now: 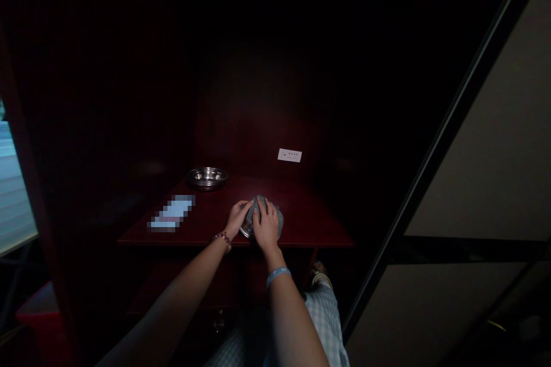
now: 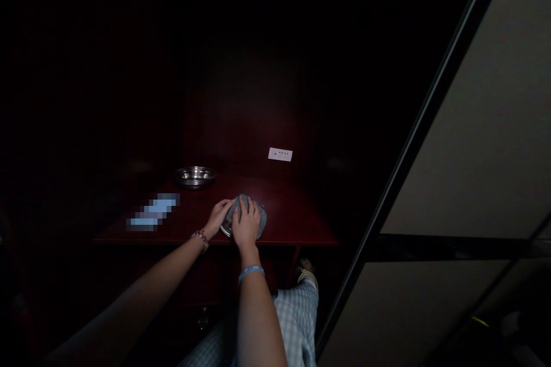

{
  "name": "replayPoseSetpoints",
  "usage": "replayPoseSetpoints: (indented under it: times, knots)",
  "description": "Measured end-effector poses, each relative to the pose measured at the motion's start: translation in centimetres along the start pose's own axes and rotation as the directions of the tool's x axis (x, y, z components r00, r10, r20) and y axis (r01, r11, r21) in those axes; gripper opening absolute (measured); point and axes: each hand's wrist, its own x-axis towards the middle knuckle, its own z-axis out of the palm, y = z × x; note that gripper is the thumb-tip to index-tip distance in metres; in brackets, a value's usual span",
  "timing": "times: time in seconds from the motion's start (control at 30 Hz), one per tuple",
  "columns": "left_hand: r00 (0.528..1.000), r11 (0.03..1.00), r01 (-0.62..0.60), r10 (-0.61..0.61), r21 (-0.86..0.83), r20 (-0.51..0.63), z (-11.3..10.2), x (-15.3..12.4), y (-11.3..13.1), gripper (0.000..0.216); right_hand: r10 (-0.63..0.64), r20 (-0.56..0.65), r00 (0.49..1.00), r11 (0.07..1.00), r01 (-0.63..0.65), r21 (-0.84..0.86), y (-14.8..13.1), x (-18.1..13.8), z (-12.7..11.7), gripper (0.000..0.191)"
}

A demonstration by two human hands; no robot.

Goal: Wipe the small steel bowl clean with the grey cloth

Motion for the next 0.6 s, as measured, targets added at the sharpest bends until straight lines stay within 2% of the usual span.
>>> replayPoseSetpoints:
  times: [0.6]
  knots:
    - [0.999, 0.999, -0.029, 0.030, -0.016, 0.018, 0.4, -0.5, 1.0, 0.036, 0.030, -0.039, 0.999, 0.996, -0.026, 0.089, 0.0, 0.3, -0.1, 0.040]
